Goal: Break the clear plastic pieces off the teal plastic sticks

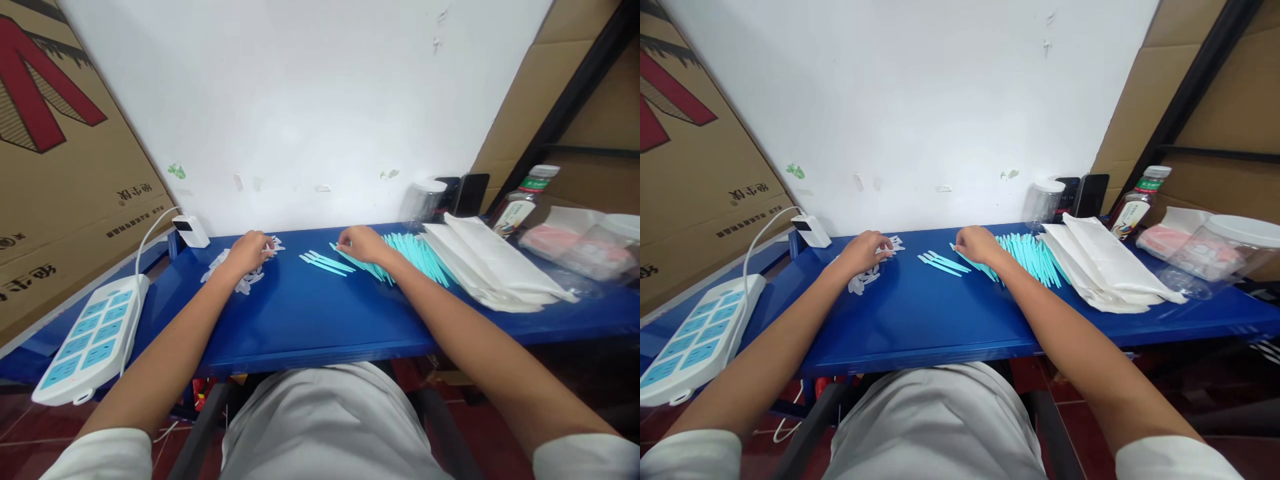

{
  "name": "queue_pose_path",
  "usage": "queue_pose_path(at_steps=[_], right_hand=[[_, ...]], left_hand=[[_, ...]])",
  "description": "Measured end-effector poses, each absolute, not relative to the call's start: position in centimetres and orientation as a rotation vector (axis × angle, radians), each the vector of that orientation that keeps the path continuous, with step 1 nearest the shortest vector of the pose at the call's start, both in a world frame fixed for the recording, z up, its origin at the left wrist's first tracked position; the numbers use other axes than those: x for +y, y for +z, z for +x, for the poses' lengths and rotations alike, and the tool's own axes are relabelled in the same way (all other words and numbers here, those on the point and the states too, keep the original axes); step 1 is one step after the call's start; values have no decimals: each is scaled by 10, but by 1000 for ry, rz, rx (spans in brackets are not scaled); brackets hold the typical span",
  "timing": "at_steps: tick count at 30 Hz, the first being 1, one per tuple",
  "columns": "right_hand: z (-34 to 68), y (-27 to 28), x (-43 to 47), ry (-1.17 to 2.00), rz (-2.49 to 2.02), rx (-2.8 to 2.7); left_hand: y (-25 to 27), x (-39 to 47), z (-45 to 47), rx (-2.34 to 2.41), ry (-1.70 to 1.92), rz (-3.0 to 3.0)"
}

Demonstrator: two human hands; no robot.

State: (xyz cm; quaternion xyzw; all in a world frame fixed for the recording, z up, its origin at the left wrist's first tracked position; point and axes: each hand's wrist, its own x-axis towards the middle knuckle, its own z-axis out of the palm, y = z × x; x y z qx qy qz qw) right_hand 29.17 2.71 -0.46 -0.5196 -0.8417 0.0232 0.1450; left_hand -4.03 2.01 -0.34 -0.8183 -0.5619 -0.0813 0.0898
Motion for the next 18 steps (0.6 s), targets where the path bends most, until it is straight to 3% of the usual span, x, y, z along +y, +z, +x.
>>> queue_pose_path(at_steps=[13,18], right_hand=[[292,2,21,159,-1794,-2507],[296,5,22,144,-1805,-2463]], left_hand=[[-16,26,-42,-1675,-258,-2474],[-21,27,-39,-1680,-480,-2610]])
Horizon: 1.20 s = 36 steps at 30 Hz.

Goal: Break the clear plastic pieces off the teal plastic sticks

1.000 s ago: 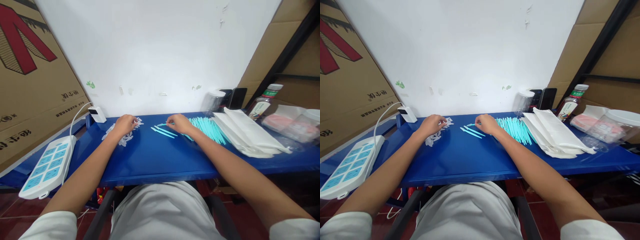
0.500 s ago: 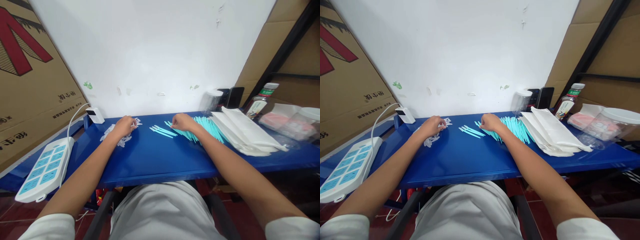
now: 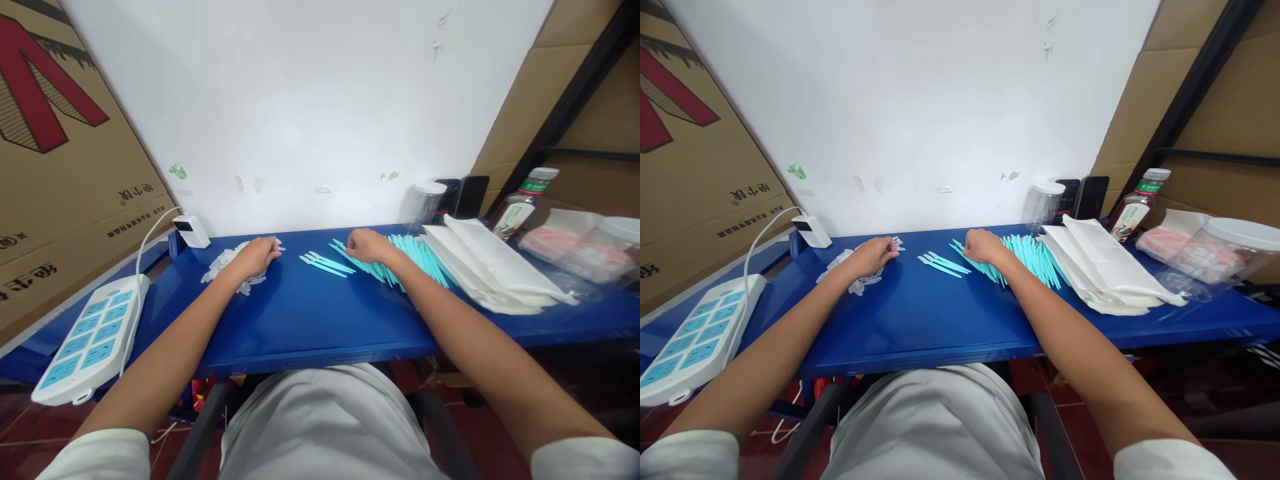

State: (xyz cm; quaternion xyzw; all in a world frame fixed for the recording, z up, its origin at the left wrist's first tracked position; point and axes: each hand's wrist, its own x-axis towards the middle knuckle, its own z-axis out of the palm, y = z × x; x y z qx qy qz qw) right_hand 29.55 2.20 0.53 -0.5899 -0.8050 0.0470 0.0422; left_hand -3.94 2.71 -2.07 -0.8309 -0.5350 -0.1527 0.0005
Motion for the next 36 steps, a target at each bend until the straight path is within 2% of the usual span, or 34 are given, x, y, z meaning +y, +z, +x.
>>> queue_pose_path(at_steps=[5,10,16,22,36], right_hand=[[297,4,26,163,-1620,-2318],[292,0,28,488,-1190,-2200],[284,1,22,670,-1066,-2147],[279,7,13,917,-1074,-2072],[278,15,4,1076,-1104,-1975]], left_hand=[[-17,20,-26,-1675,-861,-2842],[-12,12,-14,-1685,-1180,-2899],[-12,8,-8,-1659,-1421,-2887],[-10,3,-3,-1447,-1419,-2707],[-7,-7,6,-1215,-1468,-2520]])
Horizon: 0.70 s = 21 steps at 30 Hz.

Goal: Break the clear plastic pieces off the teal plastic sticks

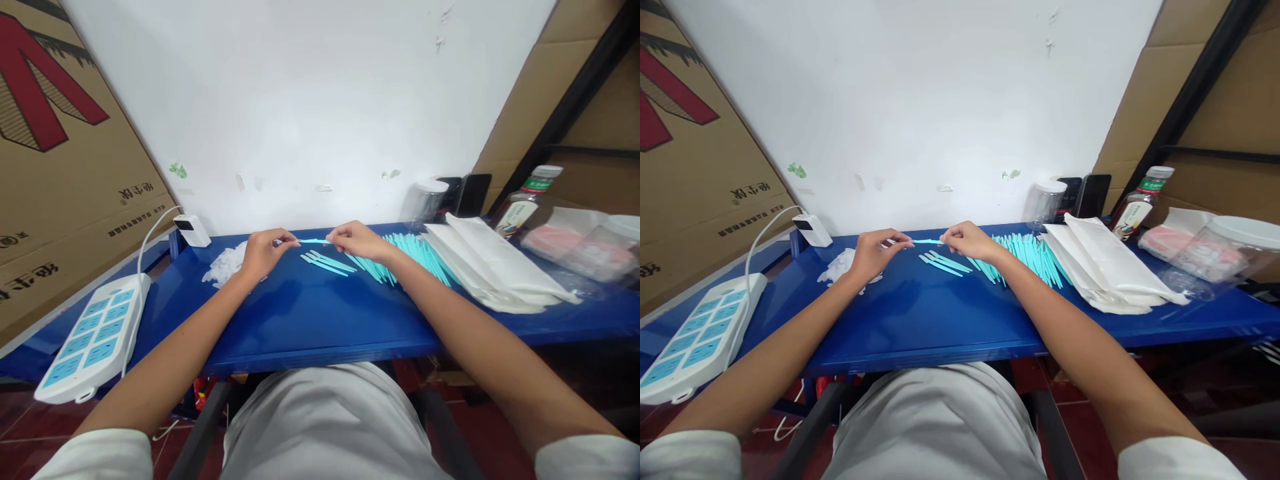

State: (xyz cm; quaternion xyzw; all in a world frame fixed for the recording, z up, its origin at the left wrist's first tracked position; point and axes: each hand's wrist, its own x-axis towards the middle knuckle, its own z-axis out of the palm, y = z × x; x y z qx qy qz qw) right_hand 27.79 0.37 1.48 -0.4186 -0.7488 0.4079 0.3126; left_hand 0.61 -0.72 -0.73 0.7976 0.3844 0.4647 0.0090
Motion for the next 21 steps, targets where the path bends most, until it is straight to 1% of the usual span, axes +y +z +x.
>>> queue_pose_path(at_steps=[10,16,21], right_hand=[[277,11,8,1420,-1075,-1817],[281,11,13,1402,-1125,-1779],[280,12,11,1404,-1119,-1793]], left_hand=[[-14,-7,7,1119,1476,2646],[-12,-8,6,1194,1531,2597],[-13,-7,7,1157,1525,2627]])
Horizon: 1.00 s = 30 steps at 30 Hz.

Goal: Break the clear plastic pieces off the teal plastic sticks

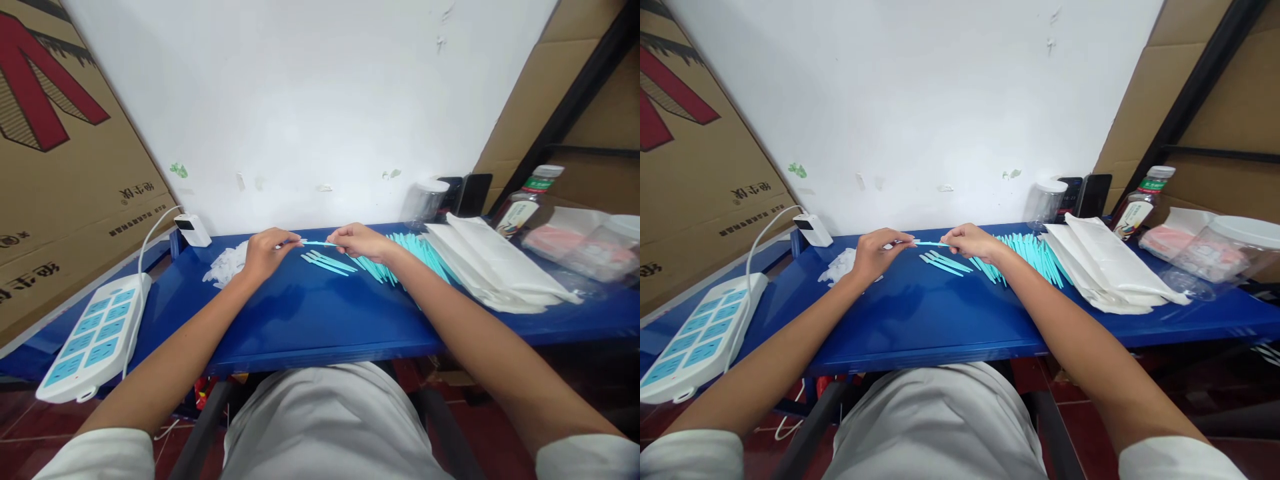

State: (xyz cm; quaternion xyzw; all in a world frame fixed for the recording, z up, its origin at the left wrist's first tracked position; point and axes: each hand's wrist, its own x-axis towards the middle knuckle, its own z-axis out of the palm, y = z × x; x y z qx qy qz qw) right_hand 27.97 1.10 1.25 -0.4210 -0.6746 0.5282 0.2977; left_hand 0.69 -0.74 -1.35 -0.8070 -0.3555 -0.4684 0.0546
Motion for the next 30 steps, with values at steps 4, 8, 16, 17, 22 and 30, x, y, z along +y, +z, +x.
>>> queue_pose_path(at_steps=[4,8,16,17,22,30], right_hand=[[279,16,8,1391,-1139,-1794],[279,16,9,1343,-1160,-1773],[280,12,13,1313,-1139,-1780],[280,12,13,1308,-1140,-1780],[280,12,13,1294,-1163,-1780],[272,7,7,1288,-1115,-1828]], left_hand=[[-15,-6,6,-1107,-1388,-2448],[-16,-4,4,-1121,-1379,-2428],[-16,-4,4,-1076,-1388,-2403],[-16,-4,4,-1074,-1394,-2395],[-16,-4,3,-1130,-1379,-2399],[-18,-10,12,-1059,-1313,-2439]])
